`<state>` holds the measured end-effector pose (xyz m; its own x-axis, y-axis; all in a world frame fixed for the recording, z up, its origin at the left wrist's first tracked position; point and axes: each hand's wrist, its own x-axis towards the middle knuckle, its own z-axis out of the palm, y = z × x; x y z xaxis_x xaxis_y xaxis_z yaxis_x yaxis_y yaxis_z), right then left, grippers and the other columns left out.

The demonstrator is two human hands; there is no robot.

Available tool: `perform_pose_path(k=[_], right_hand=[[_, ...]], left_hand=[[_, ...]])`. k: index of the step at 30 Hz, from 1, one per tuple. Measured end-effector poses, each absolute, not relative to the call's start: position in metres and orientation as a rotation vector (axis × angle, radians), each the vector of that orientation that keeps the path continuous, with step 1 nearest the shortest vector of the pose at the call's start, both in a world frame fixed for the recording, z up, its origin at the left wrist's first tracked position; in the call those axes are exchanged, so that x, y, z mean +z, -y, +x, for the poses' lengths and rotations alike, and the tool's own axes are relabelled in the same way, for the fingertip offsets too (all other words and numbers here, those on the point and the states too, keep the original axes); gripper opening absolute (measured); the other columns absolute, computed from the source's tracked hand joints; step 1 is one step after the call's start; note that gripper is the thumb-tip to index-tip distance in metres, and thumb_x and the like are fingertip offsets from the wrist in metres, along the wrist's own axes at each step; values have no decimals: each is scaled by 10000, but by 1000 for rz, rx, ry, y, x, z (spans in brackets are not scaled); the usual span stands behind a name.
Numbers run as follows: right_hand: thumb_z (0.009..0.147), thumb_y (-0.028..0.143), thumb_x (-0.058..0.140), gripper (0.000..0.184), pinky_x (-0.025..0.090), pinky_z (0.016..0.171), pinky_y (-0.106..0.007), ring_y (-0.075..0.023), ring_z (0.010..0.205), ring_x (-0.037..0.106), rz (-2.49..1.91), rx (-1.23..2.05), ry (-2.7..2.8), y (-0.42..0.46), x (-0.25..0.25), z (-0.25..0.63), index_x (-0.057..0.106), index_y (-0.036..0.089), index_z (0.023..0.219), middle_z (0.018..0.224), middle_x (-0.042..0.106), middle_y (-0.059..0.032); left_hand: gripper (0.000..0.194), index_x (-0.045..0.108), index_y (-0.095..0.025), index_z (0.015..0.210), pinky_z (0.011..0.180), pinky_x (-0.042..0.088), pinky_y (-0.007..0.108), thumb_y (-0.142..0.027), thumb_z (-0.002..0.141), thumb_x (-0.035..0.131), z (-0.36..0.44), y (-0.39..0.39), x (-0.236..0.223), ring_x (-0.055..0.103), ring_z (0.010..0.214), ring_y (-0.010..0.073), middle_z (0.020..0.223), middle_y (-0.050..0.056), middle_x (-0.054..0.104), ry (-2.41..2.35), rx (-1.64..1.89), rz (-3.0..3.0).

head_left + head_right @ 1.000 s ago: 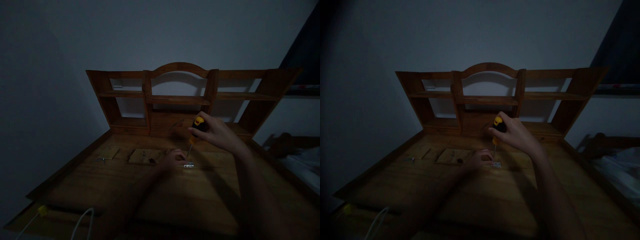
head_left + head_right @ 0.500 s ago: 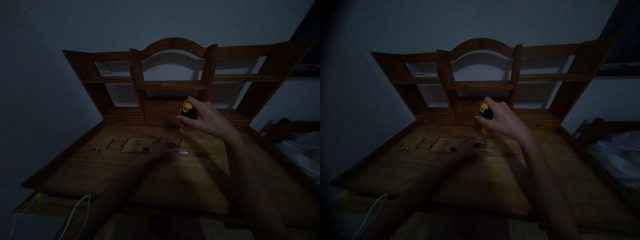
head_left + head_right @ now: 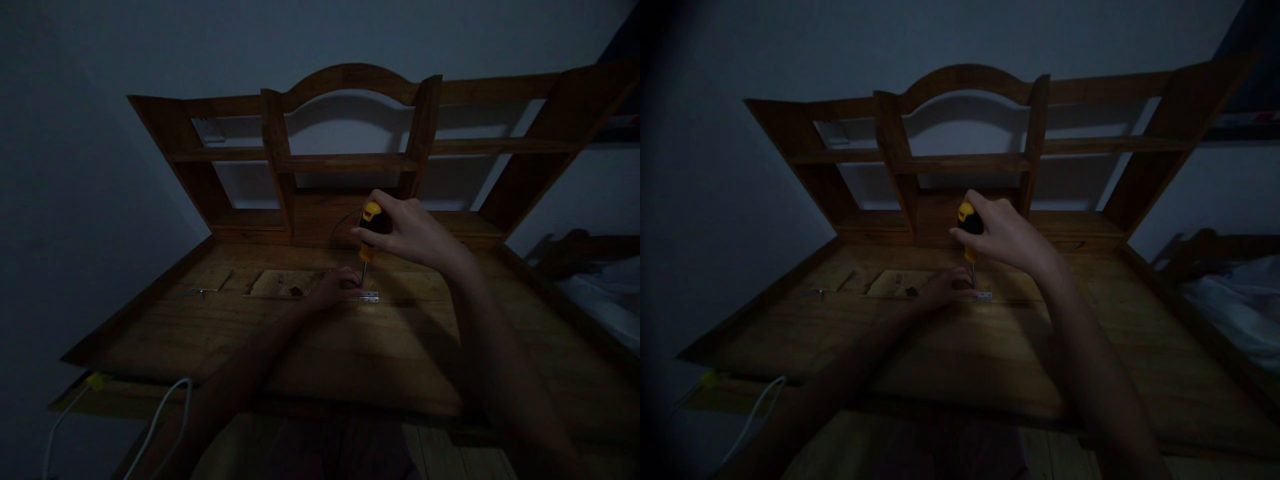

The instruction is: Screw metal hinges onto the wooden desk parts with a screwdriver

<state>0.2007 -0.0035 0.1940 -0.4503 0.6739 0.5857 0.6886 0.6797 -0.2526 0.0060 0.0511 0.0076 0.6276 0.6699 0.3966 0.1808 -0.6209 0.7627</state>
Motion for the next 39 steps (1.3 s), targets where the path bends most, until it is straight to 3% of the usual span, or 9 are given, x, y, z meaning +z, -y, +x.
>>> perform_pose_path(k=[9, 16, 22, 29, 32, 36, 39], right_hand=[[860, 488, 728, 312, 356, 595, -289, -199, 656, 579, -1098, -143, 2108, 1, 189, 198, 543, 244, 922, 702, 577, 5], [871, 590, 687, 472, 392, 642, -312, -253, 724, 613, -1133, -238, 2102, -4, 182, 193, 548, 235, 1149, 815, 646, -43], [907, 319, 590, 346, 441, 728, -312, -225, 833, 643, -1006, 0, 2220, -7, 186, 198, 542, 208, 1231, 999, 688, -53], [927, 420, 633, 432, 461, 835, -329, -234, 951, 665, -892, -29, 2182, -11, 185, 195, 611, 228, 1313, 1153, 724, -56], [948, 347, 572, 473, 474, 839, -341, -234, 970, 670, -882, -24, 2188, -9, 187, 196, 586, 238, 1408, 1225, 713, -59], [914, 244, 536, 547, 482, 806, -341, -218, 885, 676, -934, -22, 2188, -6, 189, 200, 557, 237, 1460, 1162, 734, -57], [937, 273, 548, 454, 473, 790, -326, -203, 834, 666, -940, -40, 2170, -8, 189, 200, 613, 224, 1383, 1085, 743, -52]], left_hand=[[255, 725, -163, 837, 882, 484, 309, -413, 859, 769, 7, -50, 9, 637, 924, 176, 946, 46, 673, -670, 907, 2162], [217, 719, -159, 839, 855, 477, 289, -369, 879, 755, 7, -47, 12, 637, 902, 165, 932, 36, 666, -653, 903, 2176], [232, 731, -165, 855, 854, 477, 299, -395, 884, 746, 7, -47, 12, 634, 900, 171, 932, 39, 669, -665, 893, 2183], [221, 730, -166, 847, 837, 478, 291, -384, 873, 759, 7, -47, 11, 635, 886, 166, 918, 36, 660, -654, 908, 2163], [218, 734, -164, 850, 838, 475, 293, -379, 883, 748, 7, -45, 16, 632, 885, 168, 911, 39, 661, -657, 889, 2173], [227, 730, -163, 849, 856, 475, 298, -387, 883, 746, 7, -44, 17, 632, 901, 171, 922, 42, 665, -659, 873, 2180], [235, 720, -167, 842, 871, 481, 301, -398, 878, 749, 6, -46, 15, 637, 909, 172, 934, 42, 668, -670, 872, 2179]])
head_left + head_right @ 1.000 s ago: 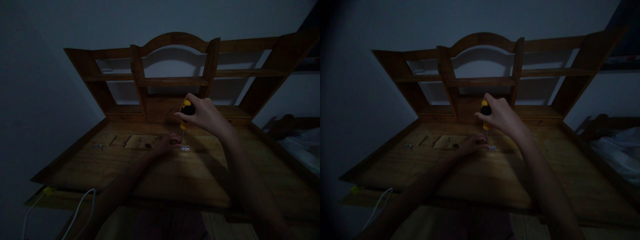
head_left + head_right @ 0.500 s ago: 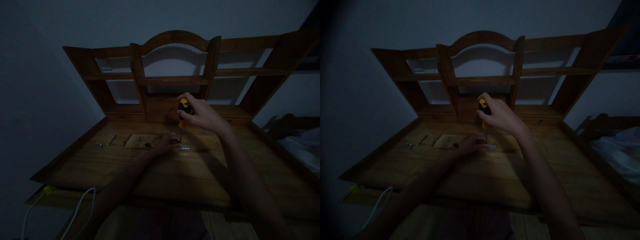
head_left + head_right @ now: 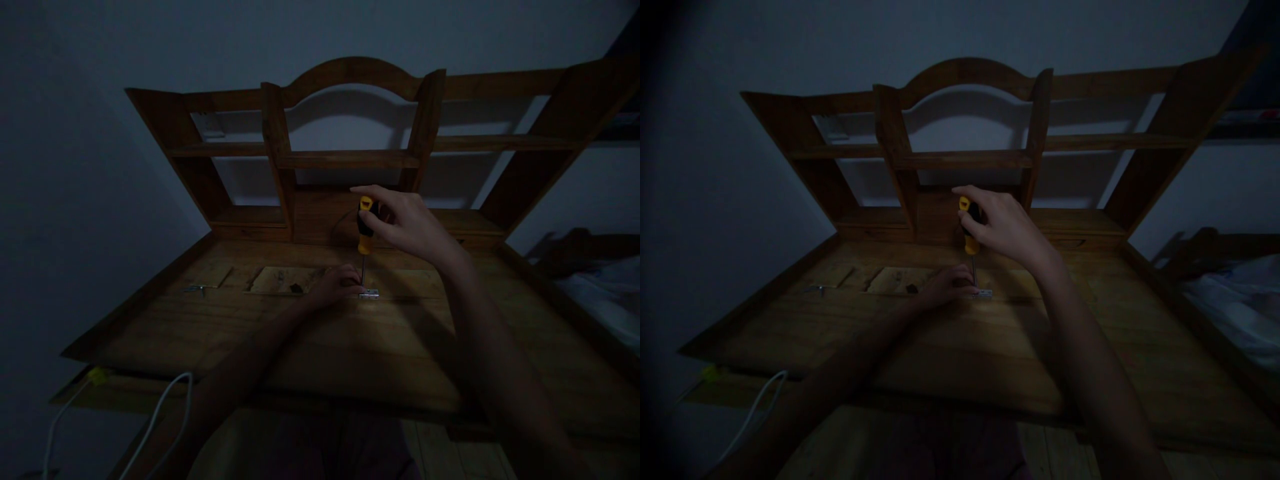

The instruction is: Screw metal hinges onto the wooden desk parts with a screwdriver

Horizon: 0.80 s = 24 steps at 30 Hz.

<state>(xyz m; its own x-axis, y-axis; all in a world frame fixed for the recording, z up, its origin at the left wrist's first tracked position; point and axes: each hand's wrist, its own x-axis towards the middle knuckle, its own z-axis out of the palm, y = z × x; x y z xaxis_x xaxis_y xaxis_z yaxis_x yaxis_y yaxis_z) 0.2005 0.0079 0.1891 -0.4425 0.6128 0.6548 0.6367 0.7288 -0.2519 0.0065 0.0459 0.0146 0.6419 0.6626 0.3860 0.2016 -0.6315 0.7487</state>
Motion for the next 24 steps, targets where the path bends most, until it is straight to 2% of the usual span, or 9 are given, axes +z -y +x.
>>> perform_pose_path(k=[3, 7, 12, 15, 20, 24], right_hand=[[957, 355, 587, 356, 467, 814, -324, -210, 875, 659, -908, -72, 2156, -11, 188, 199, 655, 222, 1281, 1091, 734, -53], [951, 451, 612, 370, 466, 854, -346, -237, 942, 653, -895, -123, 2165, -11, 188, 199, 674, 220, 1234, 1105, 718, -70], [952, 313, 563, 413, 474, 859, -351, -216, 901, 659, -901, -81, 2205, -6, 192, 204, 638, 214, 1345, 1163, 719, -59], [957, 319, 568, 399, 479, 850, -353, -215, 882, 665, -909, -82, 2194, -7, 192, 206, 642, 214, 1335, 1153, 727, -58], [961, 442, 594, 389, 477, 920, -396, -266, 1029, 657, -914, -138, 2207, -9, 190, 206, 667, 235, 1282, 1156, 713, -85], [962, 334, 565, 462, 481, 966, -424, -268, 1107, 652, -877, -57, 2260, -4, 194, 208, 589, 241, 1413, 1287, 688, -80]], left_hand=[[224, 722, -170, 856, 866, 482, 302, -391, 885, 743, 6, -47, 13, 639, 902, 170, 935, 40, 668, -670, 884, 2189], [218, 719, -166, 853, 879, 482, 313, -380, 883, 748, 6, -46, 13, 641, 922, 179, 950, 45, 670, -662, 896, 2200], [231, 701, -168, 845, 871, 484, 311, -391, 879, 749, 6, -47, 12, 639, 915, 177, 945, 40, 666, -664, 896, 2201], [232, 701, -171, 851, 862, 487, 310, -397, 884, 742, 6, -47, 12, 637, 904, 173, 942, 39, 661, -634, 898, 2195], [243, 701, -170, 858, 856, 489, 317, -409, 885, 737, 6, -48, 11, 635, 901, 178, 939, 45, 662, -656, 879, 2189], [232, 703, -172, 852, 857, 488, 314, -399, 889, 734, 6, -48, 12, 630, 906, 175, 937, 43, 654, -646, 868, 2203]])
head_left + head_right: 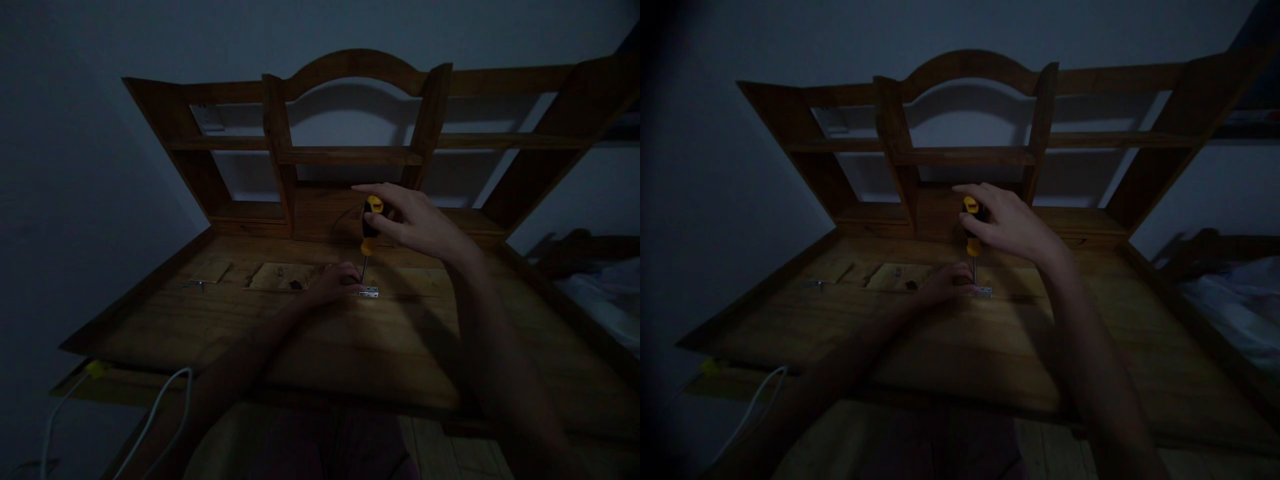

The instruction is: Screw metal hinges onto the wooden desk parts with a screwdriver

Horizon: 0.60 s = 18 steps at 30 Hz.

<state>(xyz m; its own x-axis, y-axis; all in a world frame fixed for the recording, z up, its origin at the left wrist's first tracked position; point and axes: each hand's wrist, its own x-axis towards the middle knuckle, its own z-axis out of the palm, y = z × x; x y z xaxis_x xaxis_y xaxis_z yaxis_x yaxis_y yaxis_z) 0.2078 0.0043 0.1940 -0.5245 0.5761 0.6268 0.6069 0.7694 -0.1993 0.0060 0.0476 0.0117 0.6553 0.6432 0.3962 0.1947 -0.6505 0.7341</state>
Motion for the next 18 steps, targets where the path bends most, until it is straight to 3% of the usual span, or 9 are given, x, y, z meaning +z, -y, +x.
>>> perform_pose_path(k=[3, 8, 11, 14, 18], right_hand=[[960, 298, 564, 464, 489, 970, -421, -272, 1124, 661, -900, -38, 2247, -2, 195, 207, 588, 218, 1417, 1328, 681, -83], [966, 393, 604, 420, 484, 991, -417, -273, 1126, 660, -859, -78, 2252, -5, 193, 205, 633, 214, 1345, 1265, 702, -86], [958, 385, 599, 486, 482, 1000, -427, -269, 1134, 650, -852, -61, 2274, -5, 194, 206, 584, 231, 1419, 1292, 688, -76], [949, 315, 565, 532, 498, 968, -428, -257, 1086, 667, -882, -8, 2287, -2, 195, 207, 538, 237, 1475, 1342, 671, -65], [957, 336, 571, 478, 508, 928, -401, -244, 1015, 685, -887, -5, 2269, -1, 196, 208, 591, 221, 1421, 1275, 707, -65]], left_hand=[[225, 705, -176, 859, 865, 490, 317, -397, 886, 737, 6, -46, 14, 632, 912, 177, 936, 41, 654, -654, 877, 2192], [233, 714, -179, 857, 892, 494, 329, -409, 886, 735, 6, -44, 16, 636, 941, 187, 954, 46, 659, -651, 872, 2180], [240, 719, -177, 867, 887, 496, 330, -416, 879, 741, 6, -46, 13, 637, 937, 190, 960, 51, 665, -674, 877, 2177], [238, 724, -177, 867, 874, 495, 323, -414, 869, 754, 6, -47, 11, 638, 919, 186, 952, 49, 669, -688, 875, 2178], [226, 735, -177, 847, 898, 497, 330, -400, 847, 778, 6, -46, 14, 639, 953, 195, 972, 56, 668, -653, 905, 2134]])
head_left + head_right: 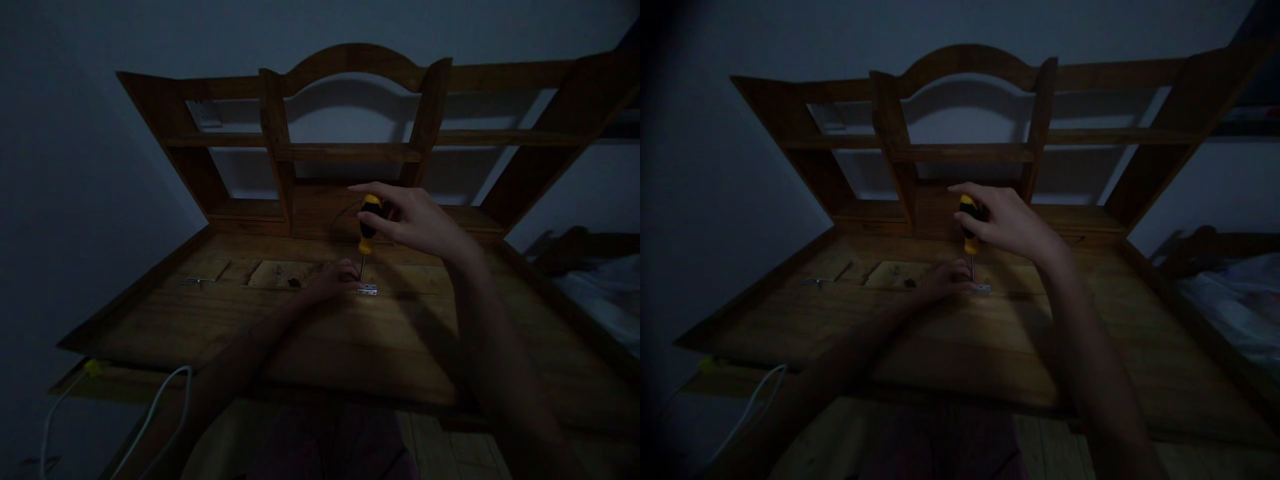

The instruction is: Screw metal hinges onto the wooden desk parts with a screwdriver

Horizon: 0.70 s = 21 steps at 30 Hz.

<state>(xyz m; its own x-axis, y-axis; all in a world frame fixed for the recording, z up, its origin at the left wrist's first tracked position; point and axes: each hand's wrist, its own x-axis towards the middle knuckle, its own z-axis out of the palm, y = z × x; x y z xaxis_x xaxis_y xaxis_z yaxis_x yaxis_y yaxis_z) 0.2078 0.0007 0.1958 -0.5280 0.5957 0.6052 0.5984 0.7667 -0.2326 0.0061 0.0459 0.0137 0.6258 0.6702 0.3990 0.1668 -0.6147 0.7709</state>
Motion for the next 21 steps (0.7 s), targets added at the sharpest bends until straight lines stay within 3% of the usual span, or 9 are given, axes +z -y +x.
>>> perform_pose_path(k=[5, 9, 12, 17, 21], right_hand=[[941, 332, 592, 479, 495, 954, -422, -265, 1081, 664, -895, -47, 2264, -1, 197, 207, 601, 227, 1408, 1280, 702, -78], [894, 251, 584, 532, 487, 960, -429, -275, 1107, 656, -950, -9, 2264, 1, 198, 209, 592, 198, 1423, 1289, 694, -85], [921, 281, 585, 485, 481, 952, -414, -270, 1099, 660, -949, -18, 2242, 1, 197, 210, 608, 207, 1400, 1285, 695, -79], [964, 414, 588, 434, 466, 981, -421, -275, 1119, 646, -908, -74, 2256, -3, 194, 207, 626, 256, 1367, 1262, 700, -68], [971, 328, 535, 530, 462, 1019, -442, -272, 1179, 630, -905, -45, 2284, -3, 194, 205, 515, 274, 1498, 1360, 659, -61]], left_hand=[[194, 771, -205, 875, 998, 473, 376, -385, 908, 707, 2, -55, 15, 637, 1062, 220, 1053, 71, 697, -657, 1009, 2064], [246, 734, -195, 794, 912, 501, 353, -432, 857, 755, 0, -64, 6, 641, 969, 202, 949, 55, 682, -768, 1139, 1949], [288, 696, -181, 740, 865, 501, 324, -441, 822, 788, 0, -64, 4, 633, 924, 186, 910, 42, 658, -784, 1151, 1928], [302, 755, -184, 869, 929, 485, 336, -447, 951, 631, -2, -61, 9, 637, 974, 188, 999, 55, 679, -804, 1050, 1992], [313, 758, -181, 898, 926, 487, 342, -458, 953, 622, -2, -62, 8, 639, 981, 198, 997, 62, 682, -795, 1053, 1985]])
